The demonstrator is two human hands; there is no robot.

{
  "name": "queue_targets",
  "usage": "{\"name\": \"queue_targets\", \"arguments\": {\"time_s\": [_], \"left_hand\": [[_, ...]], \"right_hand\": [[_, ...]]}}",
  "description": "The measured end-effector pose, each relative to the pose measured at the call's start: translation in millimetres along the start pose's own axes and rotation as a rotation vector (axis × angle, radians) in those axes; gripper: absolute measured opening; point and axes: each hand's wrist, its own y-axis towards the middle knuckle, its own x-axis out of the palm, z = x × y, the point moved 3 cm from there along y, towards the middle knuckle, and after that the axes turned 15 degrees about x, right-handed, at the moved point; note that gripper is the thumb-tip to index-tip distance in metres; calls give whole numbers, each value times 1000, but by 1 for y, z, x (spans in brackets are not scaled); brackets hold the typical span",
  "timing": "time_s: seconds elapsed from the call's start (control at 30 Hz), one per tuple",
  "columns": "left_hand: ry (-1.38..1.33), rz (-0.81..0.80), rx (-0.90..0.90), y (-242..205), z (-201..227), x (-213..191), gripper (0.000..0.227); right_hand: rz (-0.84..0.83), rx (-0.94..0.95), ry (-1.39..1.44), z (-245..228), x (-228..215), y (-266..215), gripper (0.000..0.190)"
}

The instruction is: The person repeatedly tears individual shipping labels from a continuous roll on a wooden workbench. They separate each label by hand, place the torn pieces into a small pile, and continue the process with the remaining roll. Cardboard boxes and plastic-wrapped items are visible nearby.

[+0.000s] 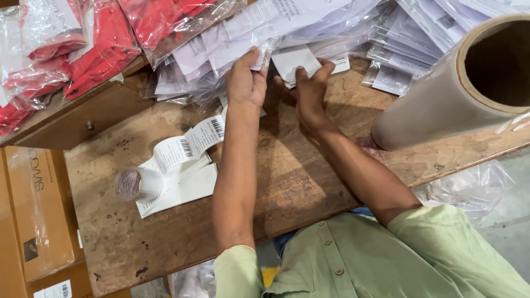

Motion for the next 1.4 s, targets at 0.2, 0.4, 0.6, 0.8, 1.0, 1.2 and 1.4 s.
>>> {"name": "queue_targets", "arguments": {"time_s": [0.2,0.4,0.6,0.8,1.0,1.2,1.4], "left_hand": [[149,-32,0,-31,9,-4,30],[261,-95,8,-39,7,-14,28],[370,-104,-55,-64,23,-32,29],[602,-280,48,-131,80,-53,44],[1658,-392,606,-147,143,-95,60],[2161,-581,557,-122,150,-112,95],[2240,-562,611,-124,148,-137,68]], "right_hand": [[-24,-18,-88,21,4,36,38],[-3,-61,-38,53,0,70,45],[122,196,-19,83,-15,108,67],[-43,180,-95,67,-19,60,57],[-238,128,-236,64,-19,-14,66],[-339,122,-584,90,-22,-37,79],[-412,14,-760,100,-41,-47,65]]}}
